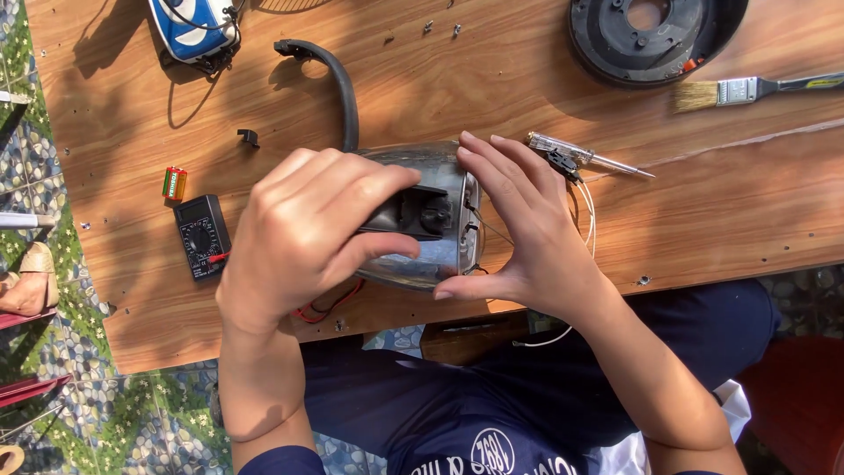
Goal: The person works on a disassembled electric kettle, connecting wires to the heating element and securing the base. They use a screwdriver to tighten screws and a brush to clean the interior, then reassemble the kettle's components.
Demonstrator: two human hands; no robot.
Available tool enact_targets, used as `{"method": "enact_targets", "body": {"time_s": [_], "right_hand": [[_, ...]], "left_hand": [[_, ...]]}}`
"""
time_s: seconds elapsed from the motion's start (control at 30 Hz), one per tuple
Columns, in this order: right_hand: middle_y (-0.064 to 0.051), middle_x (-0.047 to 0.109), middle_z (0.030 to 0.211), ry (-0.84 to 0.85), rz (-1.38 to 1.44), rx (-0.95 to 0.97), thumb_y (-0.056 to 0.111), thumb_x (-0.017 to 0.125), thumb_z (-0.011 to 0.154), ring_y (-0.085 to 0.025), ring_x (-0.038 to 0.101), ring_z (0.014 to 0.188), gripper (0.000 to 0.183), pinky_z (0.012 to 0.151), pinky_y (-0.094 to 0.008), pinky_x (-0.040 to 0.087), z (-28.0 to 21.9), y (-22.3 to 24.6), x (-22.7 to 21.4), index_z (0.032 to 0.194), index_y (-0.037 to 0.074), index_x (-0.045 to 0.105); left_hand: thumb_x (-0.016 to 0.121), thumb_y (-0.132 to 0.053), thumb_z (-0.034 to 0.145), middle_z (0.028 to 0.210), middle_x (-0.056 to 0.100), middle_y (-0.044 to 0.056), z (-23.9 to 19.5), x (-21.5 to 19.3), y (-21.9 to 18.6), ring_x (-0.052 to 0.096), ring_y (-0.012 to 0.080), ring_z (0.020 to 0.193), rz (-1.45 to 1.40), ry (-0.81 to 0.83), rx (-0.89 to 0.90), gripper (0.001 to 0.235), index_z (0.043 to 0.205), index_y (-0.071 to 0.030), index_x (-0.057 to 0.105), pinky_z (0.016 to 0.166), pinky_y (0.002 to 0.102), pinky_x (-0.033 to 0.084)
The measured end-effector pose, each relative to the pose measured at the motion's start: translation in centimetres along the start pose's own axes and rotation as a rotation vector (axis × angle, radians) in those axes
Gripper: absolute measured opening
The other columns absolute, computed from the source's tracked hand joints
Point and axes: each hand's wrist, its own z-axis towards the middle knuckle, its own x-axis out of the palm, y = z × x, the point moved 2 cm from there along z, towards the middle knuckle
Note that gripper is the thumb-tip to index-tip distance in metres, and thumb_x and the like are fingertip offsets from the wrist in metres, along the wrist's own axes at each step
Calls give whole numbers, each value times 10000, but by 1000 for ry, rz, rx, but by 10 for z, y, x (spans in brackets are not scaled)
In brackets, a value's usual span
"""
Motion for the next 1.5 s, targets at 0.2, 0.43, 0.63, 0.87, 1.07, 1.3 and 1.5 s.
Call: {"method": "enact_targets", "body": {"time_s": [0.2,0.43,0.63,0.87,1.07,1.3,1.5], "right_hand": [[-125,453,1614,5,-21,-1,740,820,729,-360,429,1492,1132,1244,-524,323,-1,0,-1,1540,50,436],[-120,452,1622,5,-40,-14,761,790,740,-355,440,1481,1138,1238,-520,335,-1,-1,-1,1558,59,424],[-122,447,1628,7,-44,-14,766,777,745,-362,445,1478,1136,1239,-525,338,-1,-1,-1,1564,65,417],[-121,447,1623,8,-38,-15,743,808,723,-368,441,1484,1138,1252,-525,322,-4,2,-1,1554,65,429],[-139,470,1586,6,36,-37,728,792,701,-355,450,1478,1108,1250,-486,330,-9,1,6,1515,60,447],[-184,490,1543,-42,18,-90,725,809,703,-409,464,1455,1086,1262,-535,379,-17,0,15,1480,58,446],[-188,491,1526,-58,-9,-112,733,814,710,-408,472,1430,1081,1246,-537,395,-20,-2,17,1471,61,444]], "left_hand": [[675,-388,977,1050,721,148,-6,-1,6,675,321,916,-47,10,-38,461,1186,22,696,793,416,479],[674,-422,1038,996,671,60,8,5,-5,624,243,823,120,99,34,410,1185,-41,706,699,362,450],[680,-434,1042,961,636,36,13,6,-10,600,243,827,145,142,14,388,1192,-76,675,705,371,474],[677,-463,1049,915,603,28,8,9,-17,574,233,756,220,98,27,382,1182,-106,703,668,351,471],[509,-562,1091,790,470,-20,-2,15,-29,432,166,642,406,27,77,457,1141,-141,683,577,307,350],[425,-422,1137,774,429,-25,-17,14,-35,390,137,635,372,-53,98,439,1178,-103,724,566,288,318],[389,-410,1142,744,393,-42,-23,14,-35,370,123,625,356,-93,71,454,1142,-124,742,560,275,305]]}}
